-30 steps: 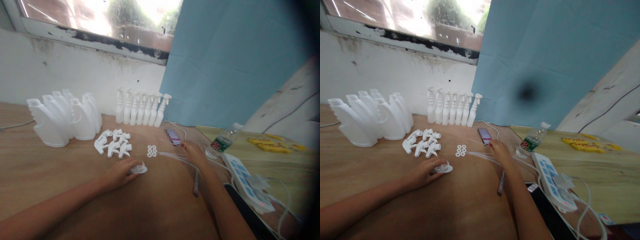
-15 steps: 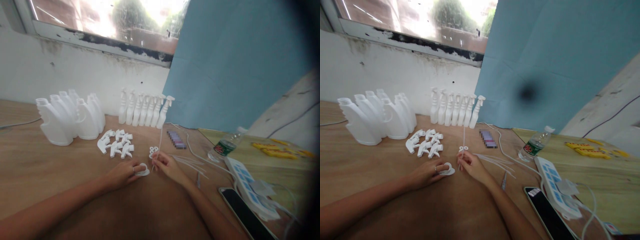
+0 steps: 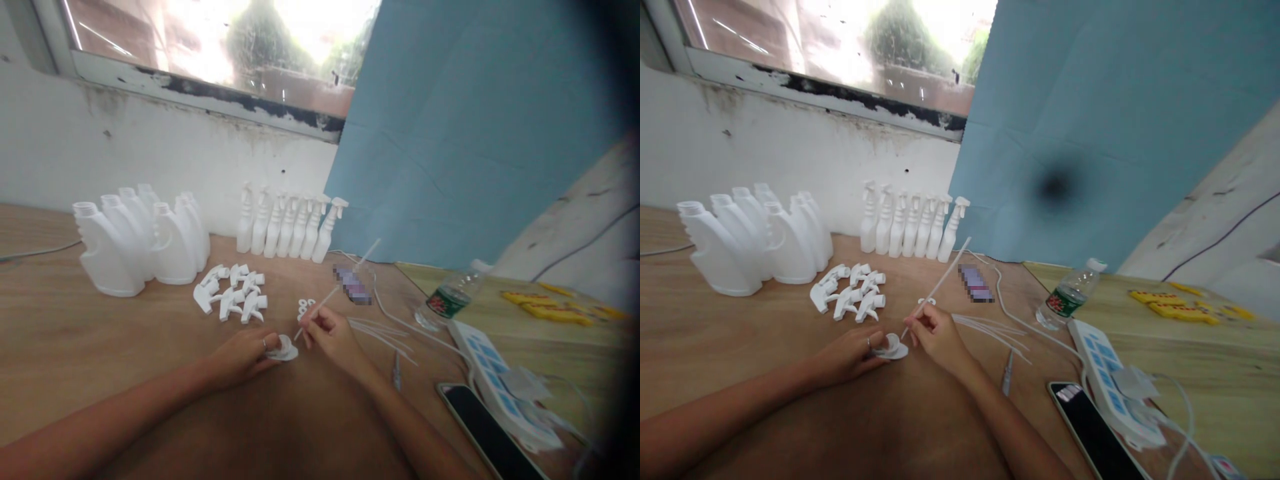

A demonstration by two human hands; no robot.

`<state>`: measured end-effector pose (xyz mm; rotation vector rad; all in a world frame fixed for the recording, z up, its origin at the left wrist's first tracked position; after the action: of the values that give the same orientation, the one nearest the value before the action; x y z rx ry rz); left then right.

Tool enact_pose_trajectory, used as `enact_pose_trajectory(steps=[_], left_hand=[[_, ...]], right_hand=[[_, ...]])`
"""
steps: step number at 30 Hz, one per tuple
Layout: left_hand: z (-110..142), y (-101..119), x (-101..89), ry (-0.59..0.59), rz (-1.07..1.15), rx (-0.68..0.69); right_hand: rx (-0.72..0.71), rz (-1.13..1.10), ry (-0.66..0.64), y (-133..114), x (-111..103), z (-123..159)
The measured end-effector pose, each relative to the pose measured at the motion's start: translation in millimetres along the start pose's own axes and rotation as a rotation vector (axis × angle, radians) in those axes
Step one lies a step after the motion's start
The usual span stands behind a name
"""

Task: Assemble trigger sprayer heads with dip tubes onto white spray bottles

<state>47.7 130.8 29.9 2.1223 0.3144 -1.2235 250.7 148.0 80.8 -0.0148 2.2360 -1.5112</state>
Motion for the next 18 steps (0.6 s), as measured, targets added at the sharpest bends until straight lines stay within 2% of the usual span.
enact_pose_trajectory(steps=[5, 10, 14, 18], left_hand=[[0.3, -1.2, 0.3, -0.021, 0.008, 0.002], [0.5, -1.0, -0.6, -0.028, 0.019, -0.003], [1.0, -0.6, -1.3, -0.031, 0.044, -0.006], [1.8, -0.9, 0.0, -0.058, 0.064, -0.031]], right_hand=[[-0.085, 0.253, -0.016, 3.4, 14.6, 2.8], [-0.109, 0.211, 0.051, 9.1, 18.6, 5.4], [-0.089, 0.212, -0.009, 6.4, 25.9, 6.1], [-0.084, 0.148, 0.071, 7.9, 27.3, 6.0]])
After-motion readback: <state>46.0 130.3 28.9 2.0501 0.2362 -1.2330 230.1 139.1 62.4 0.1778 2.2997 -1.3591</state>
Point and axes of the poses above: each hand's wrist, its own z-axis away from the middle knuckle, its own x-axis out of the palm, y = z × x, the point moved 2 cm from there along -z, towards the middle knuckle
